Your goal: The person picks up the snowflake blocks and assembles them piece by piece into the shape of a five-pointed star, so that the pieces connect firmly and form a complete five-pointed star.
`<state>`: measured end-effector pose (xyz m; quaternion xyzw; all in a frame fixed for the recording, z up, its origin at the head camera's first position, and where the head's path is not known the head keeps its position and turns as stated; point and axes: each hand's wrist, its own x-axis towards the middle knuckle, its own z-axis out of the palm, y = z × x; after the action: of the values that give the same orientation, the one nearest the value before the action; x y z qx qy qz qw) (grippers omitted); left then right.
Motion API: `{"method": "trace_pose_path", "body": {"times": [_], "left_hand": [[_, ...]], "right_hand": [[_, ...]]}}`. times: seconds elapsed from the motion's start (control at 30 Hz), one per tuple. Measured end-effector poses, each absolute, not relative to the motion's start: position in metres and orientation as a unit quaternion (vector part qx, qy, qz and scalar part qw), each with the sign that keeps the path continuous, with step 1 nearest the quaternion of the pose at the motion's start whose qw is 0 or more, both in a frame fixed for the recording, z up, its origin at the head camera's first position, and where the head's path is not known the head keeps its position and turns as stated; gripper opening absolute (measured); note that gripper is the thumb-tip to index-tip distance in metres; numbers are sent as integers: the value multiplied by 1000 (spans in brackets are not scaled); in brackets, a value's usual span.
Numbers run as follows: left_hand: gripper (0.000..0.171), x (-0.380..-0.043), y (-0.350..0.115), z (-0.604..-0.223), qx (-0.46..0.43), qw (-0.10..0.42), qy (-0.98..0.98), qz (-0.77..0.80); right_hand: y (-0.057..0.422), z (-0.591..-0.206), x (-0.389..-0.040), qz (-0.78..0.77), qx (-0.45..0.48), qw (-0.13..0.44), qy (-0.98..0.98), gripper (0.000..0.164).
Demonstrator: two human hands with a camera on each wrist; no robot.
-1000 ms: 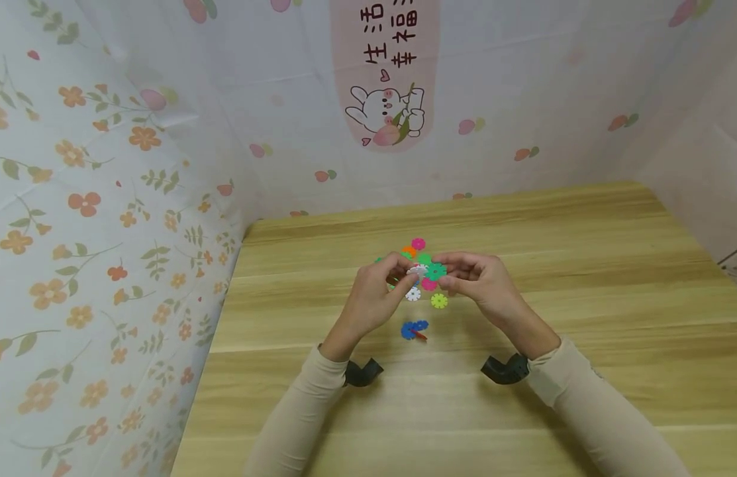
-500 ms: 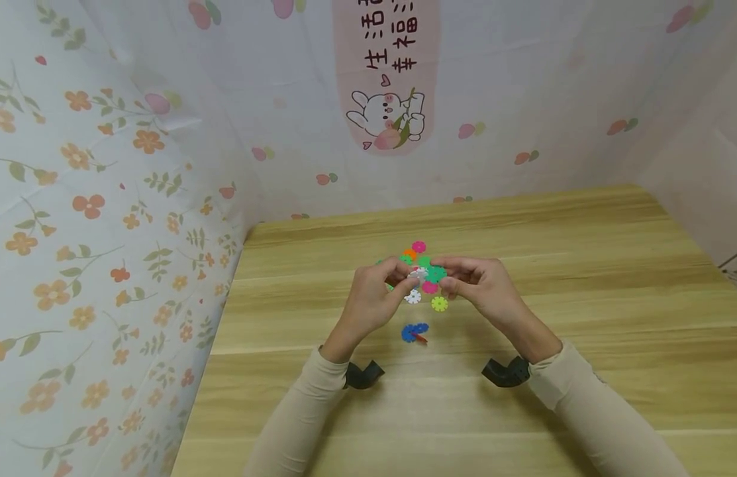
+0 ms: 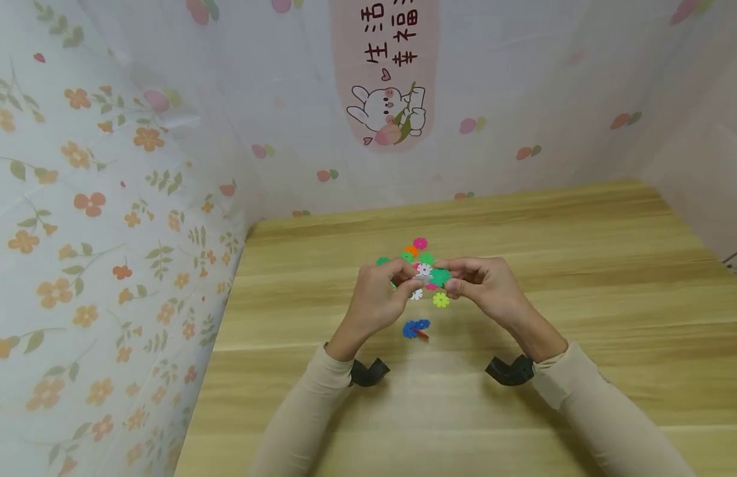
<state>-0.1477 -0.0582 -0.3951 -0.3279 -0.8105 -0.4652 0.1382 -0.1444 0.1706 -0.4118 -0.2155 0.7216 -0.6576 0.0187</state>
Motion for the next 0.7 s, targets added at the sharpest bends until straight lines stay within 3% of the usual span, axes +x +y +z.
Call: {"method": "trace_pose_path", "body": {"times": [0.47, 0.7], "left_hand": [[10, -156, -58, -402, -303, 130, -828, -454], [11, -160, -64, -406, -265, 116, -829, -478]], "right_hand": [[163, -419, -148, -621, -211, 1, 755, 34], [169, -429, -157, -696, -150, 15, 702, 45]]}}
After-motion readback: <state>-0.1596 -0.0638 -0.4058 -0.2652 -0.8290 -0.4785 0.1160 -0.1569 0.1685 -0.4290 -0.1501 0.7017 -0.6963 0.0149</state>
